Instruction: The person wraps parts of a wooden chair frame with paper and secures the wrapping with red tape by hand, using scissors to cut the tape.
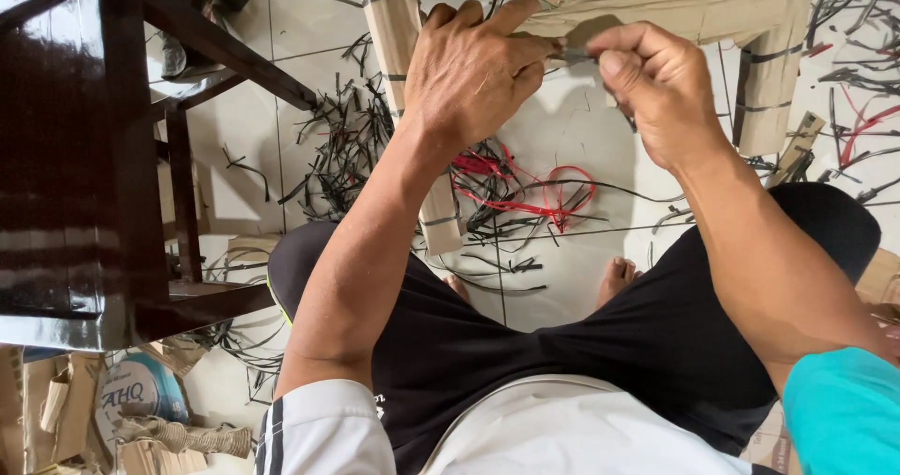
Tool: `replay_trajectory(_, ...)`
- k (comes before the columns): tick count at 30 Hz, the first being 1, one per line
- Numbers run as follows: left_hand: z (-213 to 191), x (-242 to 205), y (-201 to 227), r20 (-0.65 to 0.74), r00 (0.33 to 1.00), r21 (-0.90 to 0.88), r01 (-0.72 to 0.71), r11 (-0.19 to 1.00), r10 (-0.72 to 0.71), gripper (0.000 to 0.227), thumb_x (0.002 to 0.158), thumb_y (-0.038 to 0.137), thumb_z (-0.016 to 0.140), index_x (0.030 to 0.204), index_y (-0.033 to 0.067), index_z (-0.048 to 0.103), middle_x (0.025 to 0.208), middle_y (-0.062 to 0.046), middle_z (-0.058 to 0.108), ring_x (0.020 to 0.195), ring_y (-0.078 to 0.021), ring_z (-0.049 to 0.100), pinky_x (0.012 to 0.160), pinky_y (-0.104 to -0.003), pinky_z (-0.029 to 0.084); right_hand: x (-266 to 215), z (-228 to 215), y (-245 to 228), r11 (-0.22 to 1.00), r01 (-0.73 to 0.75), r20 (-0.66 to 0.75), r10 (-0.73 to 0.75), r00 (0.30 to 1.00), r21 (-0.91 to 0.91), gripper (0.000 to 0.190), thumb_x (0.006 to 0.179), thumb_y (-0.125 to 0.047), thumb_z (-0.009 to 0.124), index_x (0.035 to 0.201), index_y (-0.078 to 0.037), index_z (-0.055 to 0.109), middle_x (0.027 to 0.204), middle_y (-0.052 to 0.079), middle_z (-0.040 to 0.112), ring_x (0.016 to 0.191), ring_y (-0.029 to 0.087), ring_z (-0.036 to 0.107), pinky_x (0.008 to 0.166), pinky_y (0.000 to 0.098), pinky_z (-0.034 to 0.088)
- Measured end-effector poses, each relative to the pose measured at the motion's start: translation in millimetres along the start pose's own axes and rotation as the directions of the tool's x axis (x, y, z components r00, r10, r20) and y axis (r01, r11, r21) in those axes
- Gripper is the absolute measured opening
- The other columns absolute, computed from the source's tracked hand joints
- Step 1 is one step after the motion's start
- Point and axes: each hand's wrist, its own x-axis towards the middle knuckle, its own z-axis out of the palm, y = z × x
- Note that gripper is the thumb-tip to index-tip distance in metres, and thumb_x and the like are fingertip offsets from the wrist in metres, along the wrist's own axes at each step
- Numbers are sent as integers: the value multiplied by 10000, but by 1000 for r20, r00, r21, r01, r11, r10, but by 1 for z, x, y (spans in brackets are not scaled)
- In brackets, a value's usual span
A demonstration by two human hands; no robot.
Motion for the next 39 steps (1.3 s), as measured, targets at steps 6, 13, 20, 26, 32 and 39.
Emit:
replay_trajectory(6,1,0,-2,42,999,20,-5,1000,4,311,1005,313,538,1184,329,791,1358,34,595,915,-367,620,763,-493,432,-1,5,2,980,92,-14,-96,995,-177,86,1124,-96,666,1052,-53,687,809,-4,575,694,84,429,611,233,372)
replay_trajectory(13,0,0,0,0,1000,16,-13,1000,13,273,969,260,509,999,293,779,1232,37,624,817,-348,603,696,-480,420,0,7,0,1000,21,-54,-20,998,9,189,1040,-293,678,1124,-126,651,934,38,673,650,52,438,559,199,346)
replay_trajectory(20,2,-1,-1,22,1000,28,-13,1000,12,270,969,255,512,1028,291,773,1315,16,612,862,-362,625,731,-487,437,-5,14,-4,995,48,5,-47,999,-84,156,1135,-185,607,1065,-69,685,841,34,637,682,90,493,598,222,399)
replay_trajectory(26,4,1,-1,21,1000,43,2,999,-3,314,944,283,508,1033,327,806,1318,17,633,834,-356,631,755,-496,440,-3,16,-1,1000,22,-115,-24,993,-16,364,1022,-475,638,959,-123,703,770,-44,602,586,37,273,507,223,241)
replay_trajectory(32,1,0,-1,61,998,39,-2,999,-1,337,995,312,538,1246,346,761,1375,28,586,924,-371,624,781,-498,436,1,14,6,996,69,-54,-66,996,54,162,1047,-256,671,958,-120,669,613,-37,415,608,87,381,975,285,566)
replay_trajectory(39,-3,2,1,67,997,-16,29,999,-28,391,954,240,447,1121,340,786,1273,35,620,867,-351,606,739,-489,404,5,15,6,979,164,-172,-142,975,121,49,1029,-234,665,1009,-193,647,1140,72,730,825,74,602,588,192,352)
